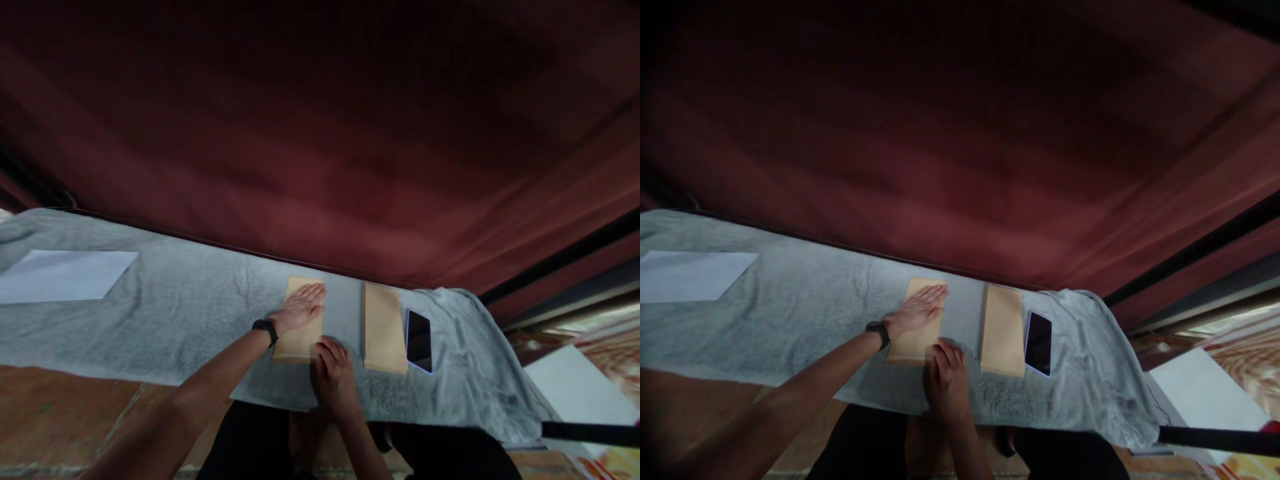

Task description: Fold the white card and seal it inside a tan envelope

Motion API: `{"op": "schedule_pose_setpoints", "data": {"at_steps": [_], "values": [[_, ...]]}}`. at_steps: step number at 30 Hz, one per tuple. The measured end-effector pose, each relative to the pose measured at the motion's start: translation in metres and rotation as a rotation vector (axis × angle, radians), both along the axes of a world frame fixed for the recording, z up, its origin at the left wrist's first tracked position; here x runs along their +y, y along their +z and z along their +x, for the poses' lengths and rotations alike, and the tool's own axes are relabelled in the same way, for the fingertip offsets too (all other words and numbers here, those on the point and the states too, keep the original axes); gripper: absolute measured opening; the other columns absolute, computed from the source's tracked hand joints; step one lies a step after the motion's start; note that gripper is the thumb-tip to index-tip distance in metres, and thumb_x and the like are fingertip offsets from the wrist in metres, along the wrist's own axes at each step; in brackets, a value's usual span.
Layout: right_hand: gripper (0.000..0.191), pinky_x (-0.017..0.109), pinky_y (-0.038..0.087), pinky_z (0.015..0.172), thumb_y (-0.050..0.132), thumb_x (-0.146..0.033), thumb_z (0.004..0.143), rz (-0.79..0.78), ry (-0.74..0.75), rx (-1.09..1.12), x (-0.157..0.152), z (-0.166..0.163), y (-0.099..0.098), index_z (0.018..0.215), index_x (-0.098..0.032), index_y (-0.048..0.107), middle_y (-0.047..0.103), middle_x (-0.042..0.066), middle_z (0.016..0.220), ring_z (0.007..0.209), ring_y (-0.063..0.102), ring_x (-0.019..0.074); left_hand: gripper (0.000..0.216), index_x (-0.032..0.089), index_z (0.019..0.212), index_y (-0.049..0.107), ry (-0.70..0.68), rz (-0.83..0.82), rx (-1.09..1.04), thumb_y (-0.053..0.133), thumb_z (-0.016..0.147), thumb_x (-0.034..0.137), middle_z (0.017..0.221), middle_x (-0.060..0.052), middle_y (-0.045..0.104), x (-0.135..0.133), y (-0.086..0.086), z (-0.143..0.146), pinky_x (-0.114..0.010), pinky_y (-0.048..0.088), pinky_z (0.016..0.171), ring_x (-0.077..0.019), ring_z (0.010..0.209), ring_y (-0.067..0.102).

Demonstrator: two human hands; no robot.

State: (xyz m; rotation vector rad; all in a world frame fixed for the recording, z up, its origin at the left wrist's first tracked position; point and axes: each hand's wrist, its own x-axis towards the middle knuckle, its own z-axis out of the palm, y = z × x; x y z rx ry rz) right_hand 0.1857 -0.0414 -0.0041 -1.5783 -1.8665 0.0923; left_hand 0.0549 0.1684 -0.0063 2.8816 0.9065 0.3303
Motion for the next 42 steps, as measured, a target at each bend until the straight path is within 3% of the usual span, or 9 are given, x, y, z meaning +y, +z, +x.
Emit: {"op": "schedule_pose_setpoints", "data": {"at_steps": [12,19,22,25,30,36,42], "values": [[0.032,0.044,0.046,0.100,0.041,-0.014,0.100,-0.049,-0.011,0.012,-0.001,-0.002,0.001,0.121,-0.020,0.064,0.066,0.010,0.127,0.117,0.060,0.0253,0.058,0.017,0.158,0.027,-0.069,-0.081,0.001,0.027,0.105,0.042,0.165,-0.010,0.029,-0.057,0.003,-0.019,-0.037,0.013,0.124,-0.0177,0.153,0.023],[0.041,0.044,0.046,0.108,0.033,-0.030,0.107,-0.083,-0.068,0.208,0.001,0.008,-0.005,0.135,-0.016,0.059,0.063,0.013,0.133,0.126,0.057,0.0245,0.055,0.019,0.156,0.031,-0.129,-0.109,0.004,0.031,0.105,0.038,0.164,-0.008,0.031,-0.088,0.006,-0.033,-0.038,0.013,0.125,-0.0185,0.153,0.023],[0.046,0.043,0.044,0.112,0.026,-0.033,0.109,-0.099,-0.028,0.241,0.014,0.010,-0.006,0.139,-0.015,0.057,0.059,0.012,0.140,0.132,0.052,0.0220,0.056,0.017,0.155,0.034,-0.167,-0.112,-0.023,0.036,0.103,0.037,0.162,-0.010,0.036,-0.102,0.009,-0.040,-0.039,0.016,0.125,-0.0199,0.152,0.027],[0.050,0.042,0.038,0.117,0.021,-0.031,0.109,-0.147,0.084,0.137,0.037,0.009,-0.004,0.143,-0.015,0.054,0.054,0.011,0.147,0.138,0.046,0.0192,0.056,0.014,0.152,0.040,-0.210,-0.112,-0.064,0.042,0.102,0.040,0.158,-0.013,0.042,-0.116,0.010,-0.050,-0.040,0.020,0.125,-0.0225,0.149,0.033],[0.051,0.047,0.024,0.123,0.023,-0.029,0.108,-0.273,0.238,-0.262,0.083,0.009,0.003,0.154,-0.015,0.040,0.035,0.010,0.160,0.148,0.030,0.0209,0.054,0.015,0.148,0.046,-0.265,-0.122,-0.092,0.044,0.101,0.041,0.153,-0.012,0.050,-0.132,0.011,-0.062,-0.040,0.022,0.125,-0.0236,0.146,0.038],[0.055,0.045,0.017,0.124,0.028,-0.032,0.107,-0.349,0.203,-0.427,0.129,0.012,0.007,0.159,-0.013,0.027,0.022,0.010,0.164,0.152,0.020,0.0217,0.054,0.017,0.153,0.041,-0.301,-0.169,-0.083,0.038,0.104,0.039,0.158,-0.008,0.042,-0.135,0.027,-0.063,-0.036,0.016,0.127,-0.0196,0.149,0.034],[0.059,0.046,0.014,0.123,0.028,-0.036,0.108,-0.339,0.085,-0.418,0.143,0.005,-0.003,0.159,-0.007,0.023,0.020,0.016,0.164,0.152,0.017,0.0246,0.054,0.018,0.152,0.042,-0.315,-0.168,-0.123,0.042,0.102,0.037,0.159,-0.008,0.040,-0.136,0.038,-0.065,-0.034,0.019,0.125,-0.0201,0.148,0.035]]}}
